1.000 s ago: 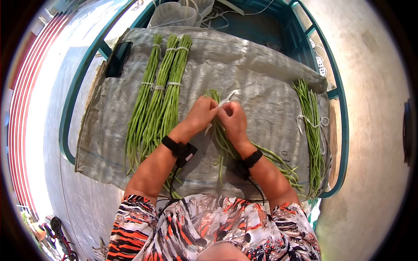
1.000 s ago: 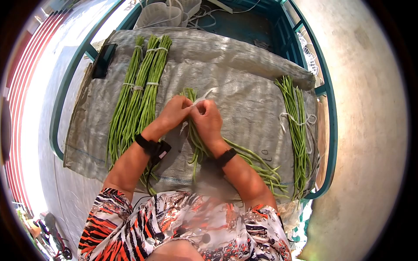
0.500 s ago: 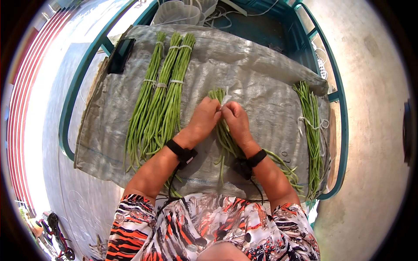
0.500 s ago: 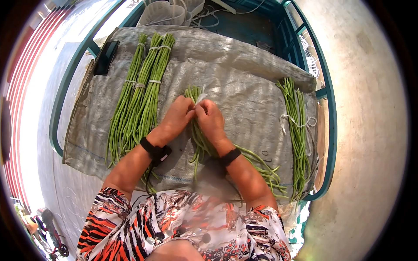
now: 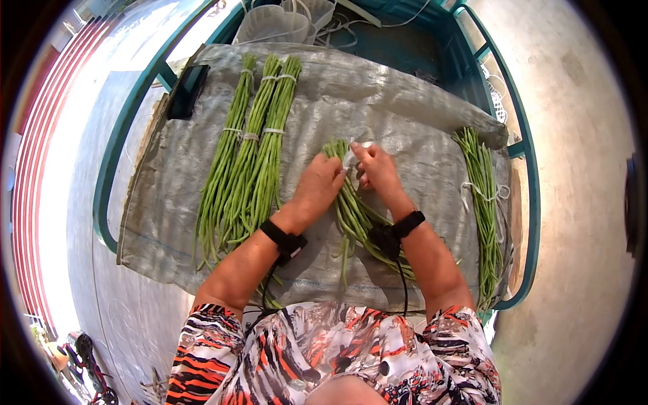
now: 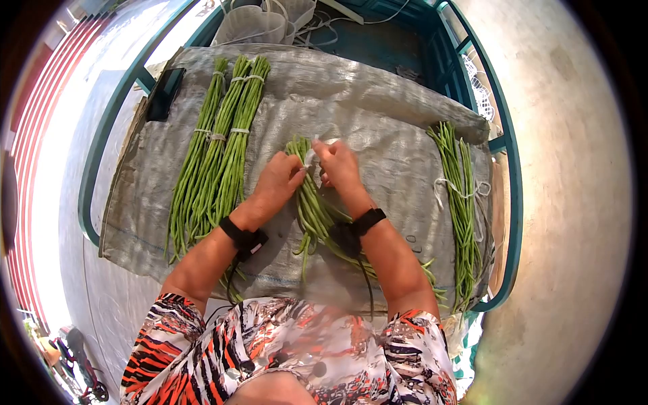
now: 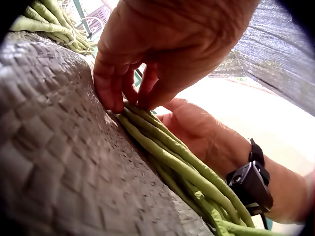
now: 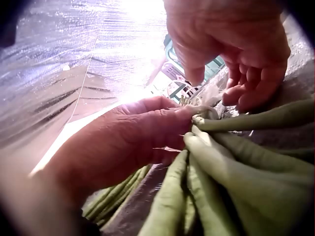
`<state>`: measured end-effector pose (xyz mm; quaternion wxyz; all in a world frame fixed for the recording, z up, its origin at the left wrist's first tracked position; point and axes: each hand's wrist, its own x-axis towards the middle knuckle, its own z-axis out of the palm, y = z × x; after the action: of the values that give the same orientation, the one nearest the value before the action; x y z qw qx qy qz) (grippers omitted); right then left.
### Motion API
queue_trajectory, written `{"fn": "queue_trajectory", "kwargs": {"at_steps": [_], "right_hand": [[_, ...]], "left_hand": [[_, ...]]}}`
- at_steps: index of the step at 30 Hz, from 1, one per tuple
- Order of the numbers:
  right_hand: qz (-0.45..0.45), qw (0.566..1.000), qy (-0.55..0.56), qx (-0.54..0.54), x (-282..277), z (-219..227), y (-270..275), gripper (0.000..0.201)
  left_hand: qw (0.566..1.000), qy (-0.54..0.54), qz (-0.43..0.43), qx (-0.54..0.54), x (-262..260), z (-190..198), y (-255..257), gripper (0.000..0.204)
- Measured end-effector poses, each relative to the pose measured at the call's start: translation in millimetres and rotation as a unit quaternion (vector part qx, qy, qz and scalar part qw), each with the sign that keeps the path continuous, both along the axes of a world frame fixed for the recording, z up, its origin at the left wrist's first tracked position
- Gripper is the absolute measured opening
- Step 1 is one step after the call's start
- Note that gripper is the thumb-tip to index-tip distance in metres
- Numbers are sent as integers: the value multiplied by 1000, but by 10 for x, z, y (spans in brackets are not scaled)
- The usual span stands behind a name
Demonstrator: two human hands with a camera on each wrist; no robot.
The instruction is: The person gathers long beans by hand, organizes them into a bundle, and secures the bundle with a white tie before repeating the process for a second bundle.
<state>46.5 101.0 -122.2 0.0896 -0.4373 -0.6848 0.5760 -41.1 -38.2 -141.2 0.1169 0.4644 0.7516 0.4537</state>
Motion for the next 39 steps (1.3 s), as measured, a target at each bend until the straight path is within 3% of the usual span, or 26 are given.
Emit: {"fn": "queue_trajectory", "kwargs": {"at_steps": [1, 4, 7, 13, 16, 25, 35, 37, 39], "right_hand": [[26, 1000, -13, 2, 2, -1, 9, 30], [75, 990, 110, 53, 0, -309, 96, 32], [27, 981, 168, 93, -44, -451, 104, 30], [-37, 997, 57, -36, -79, -73, 41, 32], [63, 997, -7, 40, -124, -127, 156, 32], [-13, 995, 88, -53, -151, -134, 180, 18], [-1, 991, 100, 85, -224, -540, 327, 25], [-7, 985, 152, 79, -205, -463, 262, 27], [-12, 997, 82, 3, -154, -197, 233, 28]], "left_hand": [[1000, 1, 0, 5, 1, -8, -1, 13], [1000, 4, 1, 10, 5, -28, -2, 13], [1000, -7, 2, 8, 14, -15, -4, 13], [1000, -19, 1, -2, 12, 0, -1, 13], [1000, -27, 0, -5, 23, 13, -1, 13], [998, -6, -4, -59, 37, 92, -21, 11], [998, -27, -12, -56, 32, 64, -21, 12], [998, -21, -7, -59, 33, 58, -13, 12], [998, -21, -4, -62, 33, 63, -11, 12]]}}
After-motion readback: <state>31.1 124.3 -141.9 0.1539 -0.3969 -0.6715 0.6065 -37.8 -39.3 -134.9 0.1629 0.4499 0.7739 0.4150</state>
